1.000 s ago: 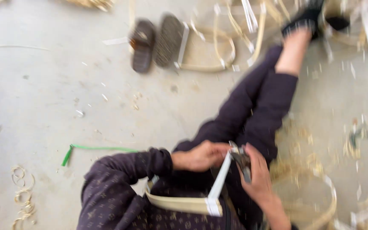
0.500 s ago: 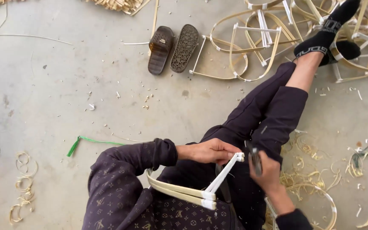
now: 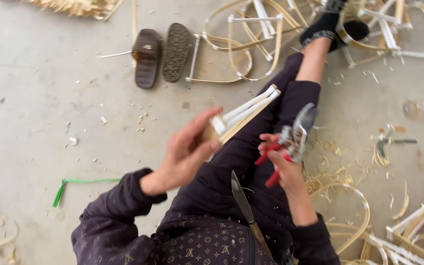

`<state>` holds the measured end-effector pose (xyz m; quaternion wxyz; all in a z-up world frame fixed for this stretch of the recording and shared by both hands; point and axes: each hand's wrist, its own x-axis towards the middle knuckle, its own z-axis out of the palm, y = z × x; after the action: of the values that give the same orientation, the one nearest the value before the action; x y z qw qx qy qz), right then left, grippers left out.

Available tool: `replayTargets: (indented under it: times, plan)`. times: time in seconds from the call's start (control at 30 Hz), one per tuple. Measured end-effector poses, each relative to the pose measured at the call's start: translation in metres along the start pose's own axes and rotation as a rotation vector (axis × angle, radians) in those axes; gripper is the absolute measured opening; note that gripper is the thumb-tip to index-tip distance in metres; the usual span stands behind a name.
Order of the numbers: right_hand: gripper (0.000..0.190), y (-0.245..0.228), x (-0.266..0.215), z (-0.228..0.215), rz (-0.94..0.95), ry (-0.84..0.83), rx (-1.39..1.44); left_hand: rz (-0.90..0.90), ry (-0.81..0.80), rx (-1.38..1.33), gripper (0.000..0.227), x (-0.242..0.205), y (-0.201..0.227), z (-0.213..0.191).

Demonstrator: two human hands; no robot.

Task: The recorder is assembling small bamboo or wood frames by bending strips and securing them with white tape or plastic ties.

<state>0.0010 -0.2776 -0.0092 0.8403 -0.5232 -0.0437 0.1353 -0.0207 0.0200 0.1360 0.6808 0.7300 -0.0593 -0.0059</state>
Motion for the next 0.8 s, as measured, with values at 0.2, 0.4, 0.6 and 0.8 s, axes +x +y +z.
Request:
replayTargets:
  times: [0.2, 0.4, 0.6, 0.8]
  plan:
    - [0.02, 0.08, -0.01, -0.029, 0.071, 0.303, -0.068, -0.185, -0.398, -0.497, 0.06, -0.024, 0.005, 0.014]
    - [0.014, 0.053, -0.028, 0.008, 0.187, 0.336, 0.221, -0.39, -0.69, -0.949, 0.049, -0.018, -0.038, 0.02]
    - [0.018, 0.03, -0.043, 0.049, 0.145, -0.074, 0.138, -0.096, -0.154, -0.115, 0.034, -0.006, -0.063, 0.059]
    - [0.025, 0.03, -0.078, 0.015, 0.216, 0.014, -0.112, 0.02, -0.265, -0.136, 0.028, -0.012, -0.1, 0.081]
